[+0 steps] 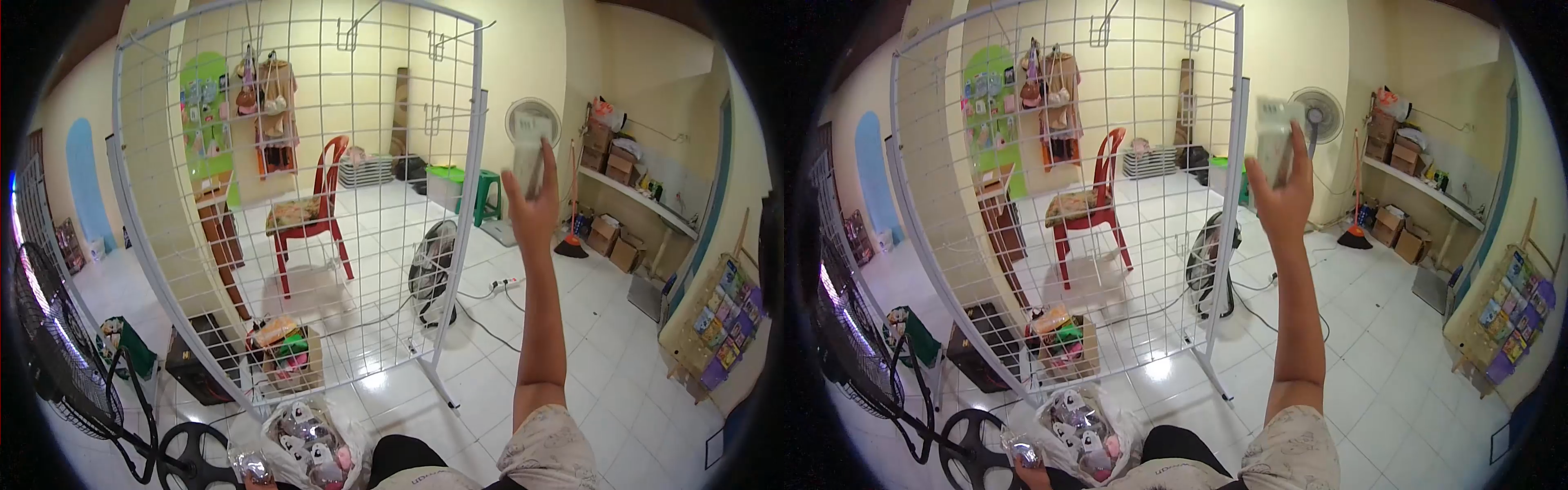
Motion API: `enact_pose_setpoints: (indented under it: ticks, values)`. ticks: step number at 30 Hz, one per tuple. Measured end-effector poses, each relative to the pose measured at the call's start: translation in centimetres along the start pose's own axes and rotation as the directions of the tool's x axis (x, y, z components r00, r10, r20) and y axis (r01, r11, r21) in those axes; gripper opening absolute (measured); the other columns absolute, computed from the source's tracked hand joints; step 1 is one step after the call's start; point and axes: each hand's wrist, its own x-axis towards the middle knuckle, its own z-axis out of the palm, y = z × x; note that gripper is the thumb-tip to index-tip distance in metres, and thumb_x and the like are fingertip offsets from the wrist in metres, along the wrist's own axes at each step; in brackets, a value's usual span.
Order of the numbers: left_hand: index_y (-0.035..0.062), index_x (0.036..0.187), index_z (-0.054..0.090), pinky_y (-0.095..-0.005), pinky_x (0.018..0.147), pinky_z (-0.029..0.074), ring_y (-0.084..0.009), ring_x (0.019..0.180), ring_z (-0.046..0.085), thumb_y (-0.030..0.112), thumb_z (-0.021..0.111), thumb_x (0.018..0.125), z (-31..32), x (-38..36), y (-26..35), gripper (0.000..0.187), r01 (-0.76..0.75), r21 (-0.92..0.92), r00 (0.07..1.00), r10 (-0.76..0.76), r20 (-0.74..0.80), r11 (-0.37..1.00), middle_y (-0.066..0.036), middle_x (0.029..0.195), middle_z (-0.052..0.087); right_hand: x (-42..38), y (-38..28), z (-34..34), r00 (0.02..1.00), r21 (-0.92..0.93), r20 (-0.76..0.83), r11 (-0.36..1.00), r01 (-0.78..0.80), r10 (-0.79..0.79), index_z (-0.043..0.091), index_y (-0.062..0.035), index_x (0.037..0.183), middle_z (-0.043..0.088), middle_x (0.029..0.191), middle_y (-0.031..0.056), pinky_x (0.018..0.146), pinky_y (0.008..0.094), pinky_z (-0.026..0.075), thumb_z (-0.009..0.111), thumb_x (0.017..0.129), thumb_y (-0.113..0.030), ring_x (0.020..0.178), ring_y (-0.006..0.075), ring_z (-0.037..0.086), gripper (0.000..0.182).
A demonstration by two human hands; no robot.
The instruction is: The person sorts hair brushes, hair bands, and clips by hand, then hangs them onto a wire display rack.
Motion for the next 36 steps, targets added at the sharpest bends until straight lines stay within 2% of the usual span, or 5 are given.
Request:
enact_pose_setpoints:
  ticks: [2, 6, 15, 28, 36]
  values:
    - [0.0032, 0.122, 0.052, -0.0401, 0.085, 0.051, -0.0254, 0.095, 0.06, 0.029, 0.064, 0.084, 1.6, -1.5, 0.2, 0.048, -0.019, -0.048, 1.0, 0.019, -0.005, 0.999, -0.012, 0.107, 0.062, 4.4, -0.7, 1.1, 0.999, -0.1, 0.02, 0.995, -0.027, 0.029, 0.037, -0.0125, 0.14, 0.054, 0.112, 0.0171, 0.084, 0.038, 0.047, 0.071, 0.077, -0.035, 0.101, 0.0282, 0.057, 0.075]
    - [0.0028, 0.122, 0.052, -0.0384, 0.083, 0.051, -0.0276, 0.098, 0.06, 0.032, 0.06, 0.085, 2.2, -1.0, -0.5, 0.048, -0.011, 0.007, 1.0, 0.011, -0.026, 1.0, -0.013, 0.109, 0.061, 11.1, -0.7, 3.6, 0.99, -0.292, 0.044, 0.949, -0.118, 0.137, 0.039, -0.0163, 0.139, 0.057, 0.101, 0.0173, 0.078, 0.0366, 0.05, 0.064, 0.074, -0.056, 0.091, 0.0284, 0.061, 0.081]
    - [0.0045, 0.123, 0.051, -0.0381, 0.082, 0.051, -0.0267, 0.098, 0.059, 0.031, 0.058, 0.085, 3.5, -0.8, -1.2, 0.046, -0.01, 0.035, 0.998, 0.012, -0.06, 0.999, -0.012, 0.11, 0.06, 15.1, -1.6, 6.3, 0.994, -0.485, 0.037, 0.871, -0.075, 0.106, 0.04, -0.018, 0.14, 0.057, 0.097, 0.0184, 0.068, 0.0396, 0.053, 0.06, 0.073, -0.063, 0.082, 0.0302, 0.065, 0.083]
    - [0.0069, 0.123, 0.05, -0.0377, 0.079, 0.052, -0.0254, 0.1, 0.059, 0.03, 0.054, 0.086, 3.8, -0.6, -1.3, 0.044, -0.007, 0.071, 0.998, 0.012, -0.063, 0.997, -0.01, 0.111, 0.059, 15.4, -1.7, 6.5, 0.96, -0.457, 0.214, 0.887, -0.065, 0.181, 0.041, -0.0069, 0.137, 0.066, 0.098, 0.0217, 0.075, 0.04, 0.053, 0.06, 0.072, -0.062, 0.092, 0.0317, 0.065, 0.087]
    - [0.0084, 0.123, 0.049, -0.0375, 0.078, 0.052, -0.0246, 0.1, 0.059, 0.029, 0.051, 0.086, 4.0, -0.8, -1.1, 0.043, -0.047, 0.1, 0.998, 0.052, -0.043, 0.994, -0.009, 0.112, 0.058, 18.7, 4.0, 10.6, 0.742, -0.358, 0.603, 0.931, -0.075, 0.292, 0.038, 0.0056, 0.134, 0.055, 0.118, 0.03, 0.097, 0.0414, 0.043, 0.058, 0.071, -0.072, 0.113, 0.0386, 0.055, 0.102]
